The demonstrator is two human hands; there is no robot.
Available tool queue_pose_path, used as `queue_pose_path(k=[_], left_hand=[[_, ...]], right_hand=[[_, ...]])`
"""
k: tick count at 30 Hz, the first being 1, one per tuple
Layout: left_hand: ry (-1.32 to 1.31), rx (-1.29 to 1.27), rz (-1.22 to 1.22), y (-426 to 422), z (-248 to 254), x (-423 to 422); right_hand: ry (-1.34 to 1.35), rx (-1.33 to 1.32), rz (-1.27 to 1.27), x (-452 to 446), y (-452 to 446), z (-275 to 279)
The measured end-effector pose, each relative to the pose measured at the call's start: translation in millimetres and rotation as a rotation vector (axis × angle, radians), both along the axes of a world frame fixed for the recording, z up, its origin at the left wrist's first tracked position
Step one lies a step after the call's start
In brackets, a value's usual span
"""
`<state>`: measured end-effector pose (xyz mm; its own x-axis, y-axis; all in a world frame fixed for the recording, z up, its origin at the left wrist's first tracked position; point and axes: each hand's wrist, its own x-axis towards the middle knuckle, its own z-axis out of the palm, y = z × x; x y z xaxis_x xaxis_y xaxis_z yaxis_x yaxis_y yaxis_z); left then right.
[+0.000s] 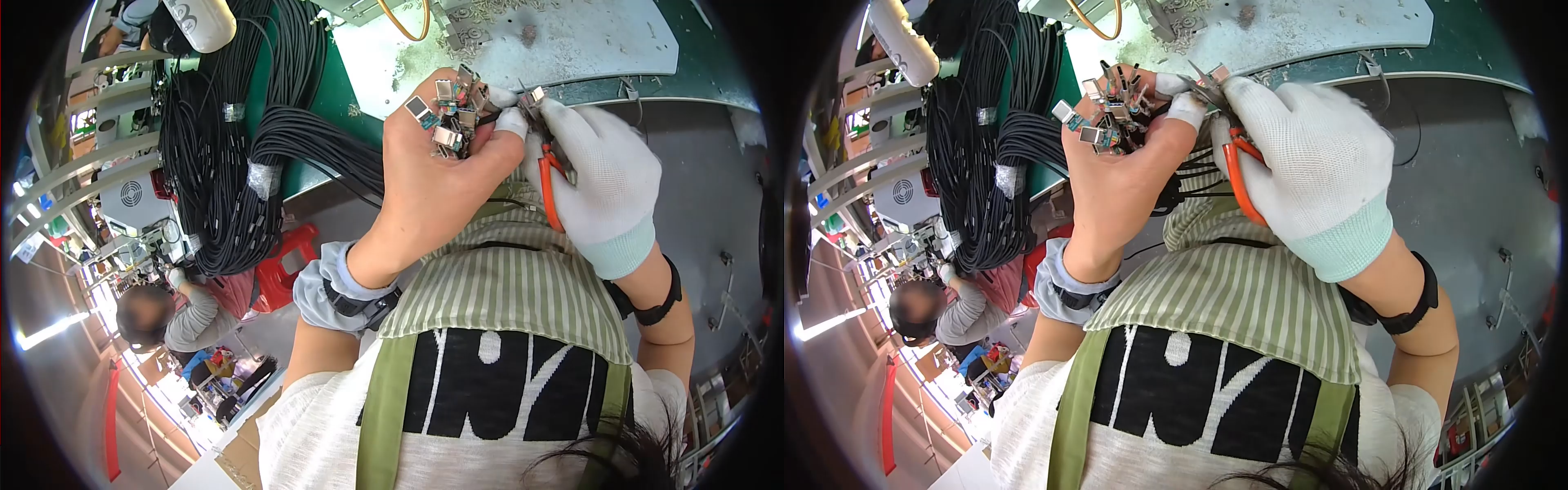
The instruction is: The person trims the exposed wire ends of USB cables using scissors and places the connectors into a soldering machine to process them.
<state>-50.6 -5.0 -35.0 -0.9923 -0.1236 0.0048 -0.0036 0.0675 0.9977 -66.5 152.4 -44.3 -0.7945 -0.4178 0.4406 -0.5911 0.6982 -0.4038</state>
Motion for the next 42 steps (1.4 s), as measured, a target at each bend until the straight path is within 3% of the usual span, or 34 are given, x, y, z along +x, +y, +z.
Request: queue_pose_path(k=[3, 4, 7, 8, 11, 13, 15, 19, 24, 30, 33, 38, 42], left_hand=[[-0.118, 0.025, -0.055, -9.7, -4.7, -3.0], [-0.176, 0.038, -0.084, -12.4, -5.3, -3.6], [-0.219, 0.094, -0.085, -14.7, -4.1, -2.6], [-0.24, 0.122, -0.085, -15.5, -3.9, -2.3], [-0.239, -0.023, -0.048, -23.0, -9.6, -1.5], [-0.235, -0.1, -0.035, -41.2, -17.3, -5.2], [-0.303, 0.315, 0.062, -72.3, -28.7, -21.5], [-0.293, 0.448, -0.087, -75.5, -34.0, -58.2], [-0.303, 0.48, -0.201, -70.8, -31.9, -86.5], [-0.27, 0.181, -0.242, -71.1, -21.5, -92.8], [-0.255, 0.063, -0.235, -72.0, -17.0, -89.6], [-0.247, -0.059, -0.156, -67.1, -14.0, -83.1], [-0.22, -0.162, -0.135, -62.9, -11.5, -82.6]], right_hand=[[-0.52, -0.379, 0.057, 5.6, -2.5, 0.9], [-0.521, -0.379, 0.06, 4.1, -1.9, 2.8], [-1.394, -0.791, 0.172, -2.1, 5.2, 12.2], [-1.396, -0.789, 0.172, -0.9, 4.9, 8.4], [-0.502, -0.24, 0.245, 3.8, 1.7, -11.3], [-0.555, -0.327, 0.175, -1.6, 6.9, -15.7], [-0.661, -0.497, 0.037, -11.3, 10.6, -18.8], [-0.791, -0.453, 0.098, -59.9, -5.6, -1.3], [-1.146, -0.618, 0.195, -108.7, -30.7, 3.9], [-1.297, -0.635, 0.242, -120.2, -19.9, 8.6], [-1.425, -0.788, 0.41, -126.3, -12.3, -2.0], [-1.361, -0.835, 0.489, -127.9, -13.2, -2.8], [-1.355, -0.609, 0.378, -129.8, -16.3, 17.7]])
